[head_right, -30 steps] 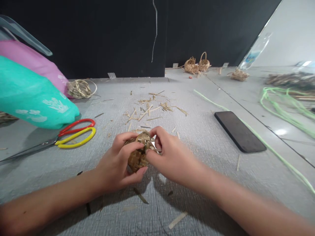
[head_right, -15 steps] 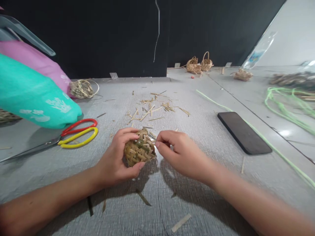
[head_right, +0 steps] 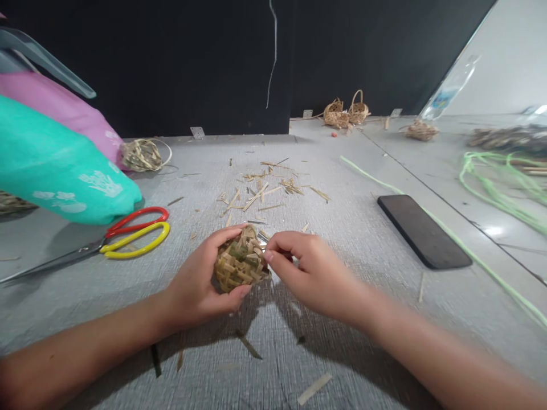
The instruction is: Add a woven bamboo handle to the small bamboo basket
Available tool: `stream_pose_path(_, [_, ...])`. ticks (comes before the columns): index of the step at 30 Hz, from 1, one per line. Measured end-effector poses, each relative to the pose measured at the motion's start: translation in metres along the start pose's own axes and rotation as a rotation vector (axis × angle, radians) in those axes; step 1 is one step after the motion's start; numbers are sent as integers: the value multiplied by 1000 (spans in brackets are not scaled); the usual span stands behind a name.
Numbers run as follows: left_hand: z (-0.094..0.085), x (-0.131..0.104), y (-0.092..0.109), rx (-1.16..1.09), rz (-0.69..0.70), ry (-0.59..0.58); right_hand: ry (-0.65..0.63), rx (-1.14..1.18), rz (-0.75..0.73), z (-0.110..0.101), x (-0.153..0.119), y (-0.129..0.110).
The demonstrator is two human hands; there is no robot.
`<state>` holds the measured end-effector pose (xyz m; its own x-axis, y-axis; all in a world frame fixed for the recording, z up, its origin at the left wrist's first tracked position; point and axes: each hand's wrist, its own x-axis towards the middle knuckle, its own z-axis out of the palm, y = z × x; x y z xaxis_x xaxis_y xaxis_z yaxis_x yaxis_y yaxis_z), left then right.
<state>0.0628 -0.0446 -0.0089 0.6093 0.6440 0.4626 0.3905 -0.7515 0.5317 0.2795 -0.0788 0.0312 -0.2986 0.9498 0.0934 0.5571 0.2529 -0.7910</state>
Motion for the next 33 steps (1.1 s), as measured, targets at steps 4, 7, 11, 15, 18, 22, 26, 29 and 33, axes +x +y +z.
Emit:
stream_pose_path(4, [-1,0,0,-36,-76,4,30,43,-23,-1,3,7])
stream_pose_path(7, [-2,1,1,-55,-75,-14,-15,88,-48,0,3,9])
stream_pose_path(11, [-2,2,0,-39,-36,-23,-36,87,-76,1,2,6])
stream_pose_path(15, [-3,1,-1,-23,-2,-25,-50,76,-75,1,2,3])
stream_pose_path(18, [-4,1,-2,-20,22,-26,-53,73,-80,1,2,1])
stream_pose_path(22, [-4,1,-1,-36,14,-31,-53,65,-109,2,2,-2])
stream_pose_path(26, [-2,3,-1,-204,-93,-28,57,89,-142,3,3,-2])
stream_pose_path(29, [0,6,-5,-551,-247,3,249,215,-206,1,6,6])
stream_pose_path(33, [-2,12,-8,-959,-450,15,146,510,-103,9,8,27])
